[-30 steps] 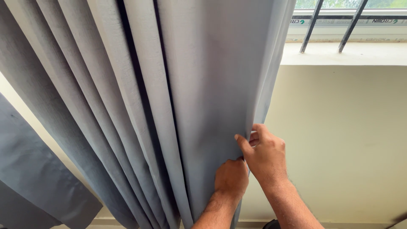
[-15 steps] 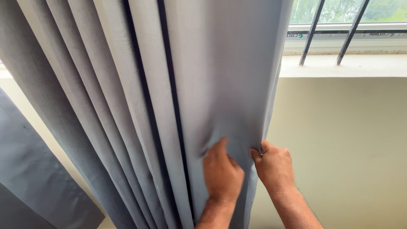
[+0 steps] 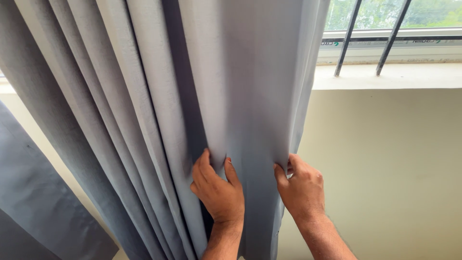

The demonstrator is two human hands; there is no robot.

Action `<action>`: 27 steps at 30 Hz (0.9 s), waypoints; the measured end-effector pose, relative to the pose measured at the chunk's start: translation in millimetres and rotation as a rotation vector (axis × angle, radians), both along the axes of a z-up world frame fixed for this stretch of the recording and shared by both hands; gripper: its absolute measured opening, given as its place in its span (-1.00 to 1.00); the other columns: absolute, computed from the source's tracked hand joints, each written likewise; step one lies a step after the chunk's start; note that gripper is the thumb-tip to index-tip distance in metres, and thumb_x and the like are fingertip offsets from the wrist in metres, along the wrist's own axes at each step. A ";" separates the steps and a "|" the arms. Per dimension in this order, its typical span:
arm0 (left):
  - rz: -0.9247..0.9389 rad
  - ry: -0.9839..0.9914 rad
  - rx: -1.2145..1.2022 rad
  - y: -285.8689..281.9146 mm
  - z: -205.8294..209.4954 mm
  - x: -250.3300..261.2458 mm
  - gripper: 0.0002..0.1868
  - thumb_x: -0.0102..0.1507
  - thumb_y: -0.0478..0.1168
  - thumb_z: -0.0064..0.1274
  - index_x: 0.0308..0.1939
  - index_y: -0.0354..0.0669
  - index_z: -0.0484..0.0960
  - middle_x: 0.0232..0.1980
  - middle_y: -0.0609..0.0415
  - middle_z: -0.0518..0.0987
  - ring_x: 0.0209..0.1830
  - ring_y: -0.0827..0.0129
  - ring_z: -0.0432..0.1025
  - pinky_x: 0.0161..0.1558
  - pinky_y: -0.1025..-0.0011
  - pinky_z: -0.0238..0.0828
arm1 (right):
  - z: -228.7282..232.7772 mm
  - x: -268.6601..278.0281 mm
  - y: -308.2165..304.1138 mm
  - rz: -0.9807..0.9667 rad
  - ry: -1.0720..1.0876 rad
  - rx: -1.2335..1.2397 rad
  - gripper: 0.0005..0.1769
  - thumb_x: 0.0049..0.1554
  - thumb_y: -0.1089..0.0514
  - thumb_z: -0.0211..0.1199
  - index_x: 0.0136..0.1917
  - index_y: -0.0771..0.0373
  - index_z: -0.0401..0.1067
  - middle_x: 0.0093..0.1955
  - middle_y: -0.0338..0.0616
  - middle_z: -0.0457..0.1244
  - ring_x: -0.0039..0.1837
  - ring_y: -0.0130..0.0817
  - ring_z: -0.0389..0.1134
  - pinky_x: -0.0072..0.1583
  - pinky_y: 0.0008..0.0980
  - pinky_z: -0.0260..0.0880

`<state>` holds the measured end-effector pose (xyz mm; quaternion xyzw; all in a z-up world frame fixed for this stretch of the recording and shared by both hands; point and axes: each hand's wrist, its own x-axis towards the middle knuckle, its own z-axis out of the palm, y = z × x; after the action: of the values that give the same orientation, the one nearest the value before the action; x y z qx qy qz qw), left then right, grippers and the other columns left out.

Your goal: The person adjusts a gray curtain by hand, smoothing the fabric and aligning the folds along the edge. They repeatedly pinch and pull the curtain material to create neat pleats and ensure the curtain hangs straight.

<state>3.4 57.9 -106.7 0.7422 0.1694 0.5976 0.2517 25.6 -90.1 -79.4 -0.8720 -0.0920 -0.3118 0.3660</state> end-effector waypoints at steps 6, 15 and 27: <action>-0.115 -0.035 0.012 -6.3 4.7 -2.1 -0.62 0.36 -0.12 0.09 0.19 -0.21 0.47 -0.08 0.13 0.58 -0.11 0.33 0.49 -0.04 0.19 0.30 | 5.2 -4.3 2.7 0.048 -0.182 0.116 -0.75 0.13 0.11 0.34 0.05 0.26 0.52 -0.16 -0.14 0.45 -0.19 -0.34 0.52 -0.12 -0.33 0.54; -0.158 0.147 -0.078 -10.8 6.1 -6.5 -0.61 0.30 0.15 0.08 -0.05 -0.06 0.63 -0.27 0.19 0.61 -0.30 0.30 0.44 -0.16 0.31 0.37 | 2.1 -7.3 6.8 0.040 -0.203 0.060 -0.80 0.26 0.08 0.26 -0.01 0.24 0.58 -0.22 -0.15 0.44 -0.26 -0.36 0.49 -0.18 -0.34 0.53; -0.183 -0.123 -0.015 -9.0 4.3 -4.3 -0.77 0.44 -0.13 0.02 0.06 -0.20 0.55 -0.17 0.05 0.69 -0.24 0.25 0.61 -0.28 0.35 0.59 | 6.8 -11.7 5.1 0.047 -0.458 0.174 -0.64 0.17 0.23 0.37 0.22 0.30 0.43 -0.12 -0.11 0.42 -0.14 -0.33 0.50 -0.17 -0.37 0.56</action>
<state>-0.9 48.9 -102.4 0.7146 0.0897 0.6153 0.3206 13.8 -85.0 -72.6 -0.7415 -0.1655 -0.4994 0.4164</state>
